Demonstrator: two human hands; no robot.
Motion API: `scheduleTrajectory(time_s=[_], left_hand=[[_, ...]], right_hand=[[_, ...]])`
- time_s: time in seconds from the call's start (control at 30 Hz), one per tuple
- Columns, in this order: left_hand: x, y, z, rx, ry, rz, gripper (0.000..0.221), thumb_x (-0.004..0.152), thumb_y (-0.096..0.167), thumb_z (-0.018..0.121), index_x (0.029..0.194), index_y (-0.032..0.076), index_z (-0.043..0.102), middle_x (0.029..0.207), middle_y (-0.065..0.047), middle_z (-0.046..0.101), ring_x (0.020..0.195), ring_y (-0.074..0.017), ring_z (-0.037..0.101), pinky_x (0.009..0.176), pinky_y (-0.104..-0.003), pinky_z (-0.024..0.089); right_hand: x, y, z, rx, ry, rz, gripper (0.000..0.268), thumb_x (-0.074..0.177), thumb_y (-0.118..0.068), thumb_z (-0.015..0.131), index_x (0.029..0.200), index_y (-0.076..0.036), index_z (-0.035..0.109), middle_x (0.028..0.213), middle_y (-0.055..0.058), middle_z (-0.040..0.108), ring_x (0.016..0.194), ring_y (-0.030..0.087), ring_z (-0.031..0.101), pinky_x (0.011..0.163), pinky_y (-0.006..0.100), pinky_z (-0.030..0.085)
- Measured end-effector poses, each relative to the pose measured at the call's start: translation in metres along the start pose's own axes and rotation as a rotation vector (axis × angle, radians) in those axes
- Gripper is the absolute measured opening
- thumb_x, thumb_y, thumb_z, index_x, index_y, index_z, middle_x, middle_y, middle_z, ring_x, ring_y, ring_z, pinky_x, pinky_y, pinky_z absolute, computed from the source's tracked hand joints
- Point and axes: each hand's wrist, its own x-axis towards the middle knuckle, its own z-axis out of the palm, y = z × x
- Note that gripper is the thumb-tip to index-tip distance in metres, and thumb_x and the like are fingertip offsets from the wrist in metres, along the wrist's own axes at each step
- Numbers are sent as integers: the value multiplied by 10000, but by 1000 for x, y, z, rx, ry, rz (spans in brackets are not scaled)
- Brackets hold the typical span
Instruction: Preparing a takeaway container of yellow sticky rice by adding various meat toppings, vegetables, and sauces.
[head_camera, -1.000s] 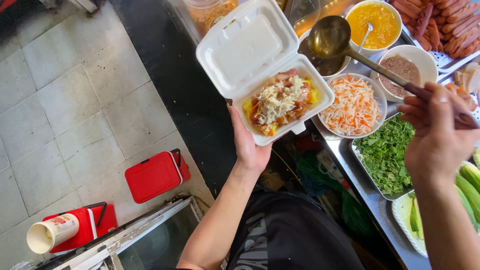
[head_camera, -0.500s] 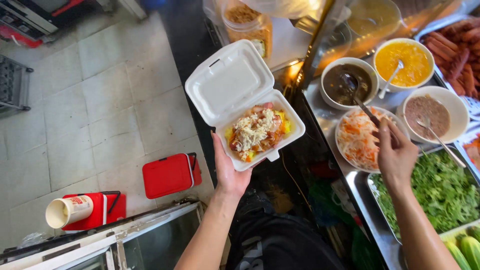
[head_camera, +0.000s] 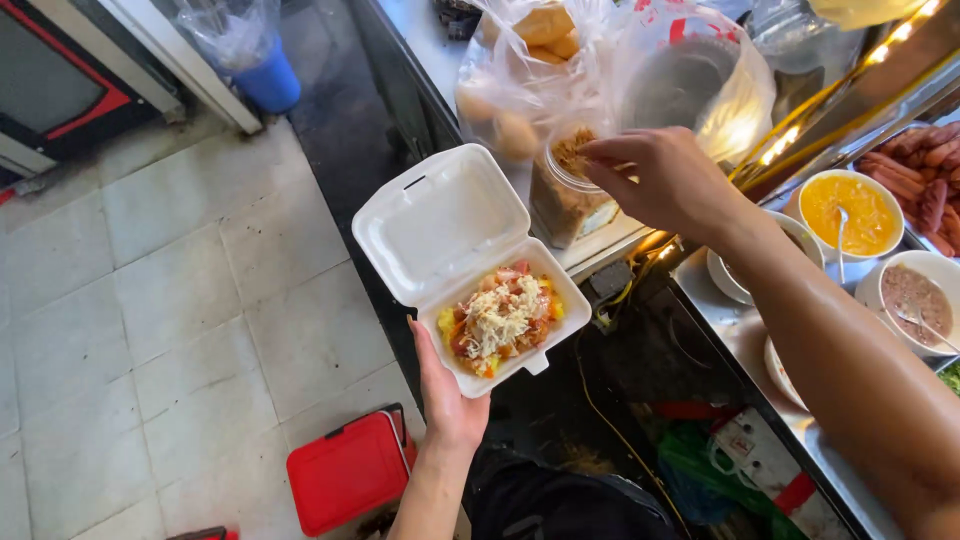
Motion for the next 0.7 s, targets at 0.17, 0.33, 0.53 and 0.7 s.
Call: scheduleTrajectory(time_s=[0.17, 0.33, 0.53, 0.7], left_hand=[[41, 27, -14, -34, 35, -102, 725, 996, 612, 349, 1561, 159, 382, 1554, -40, 486, 1415, -244, 480, 1149, -452, 415], [62, 37, -12, -38, -4, -145, 721, 1000, 610, 346, 1580, 180, 352, 1563, -15, 472, 1432, -233, 461, 1172, -444, 390], [85, 28, -12, -23, -38, -199, 732, 1008, 626, 329, 1593, 187, 338, 1571, -20, 458, 1443, -236, 449, 1176, -445, 389], [96, 34, 0, 15, -48, -218, 757, 989, 648, 319, 1600, 202, 297, 1582, -34, 433, 1451, -247, 438, 1169, -470, 407]], right_hand=[[89, 63, 58, -418, -378, 21, 152, 908, -147, 653, 976, -108, 783, 905, 163, 756, 803, 356, 726, 780, 447, 584], [103, 68, 59, -471, -691, 199, 169, 829, -195, 699, 955, -185, 811, 902, 106, 787, 818, 320, 746, 803, 452, 587], [99, 63, 58, -512, -694, 132, 272, 814, -162, 717, 1056, -228, 822, 981, 94, 789, 856, 314, 738, 833, 436, 587], [98, 69, 62, -454, -680, 232, 325, 833, -92, 715, 1113, -227, 813, 1020, 62, 804, 836, 255, 770, 806, 402, 618]])
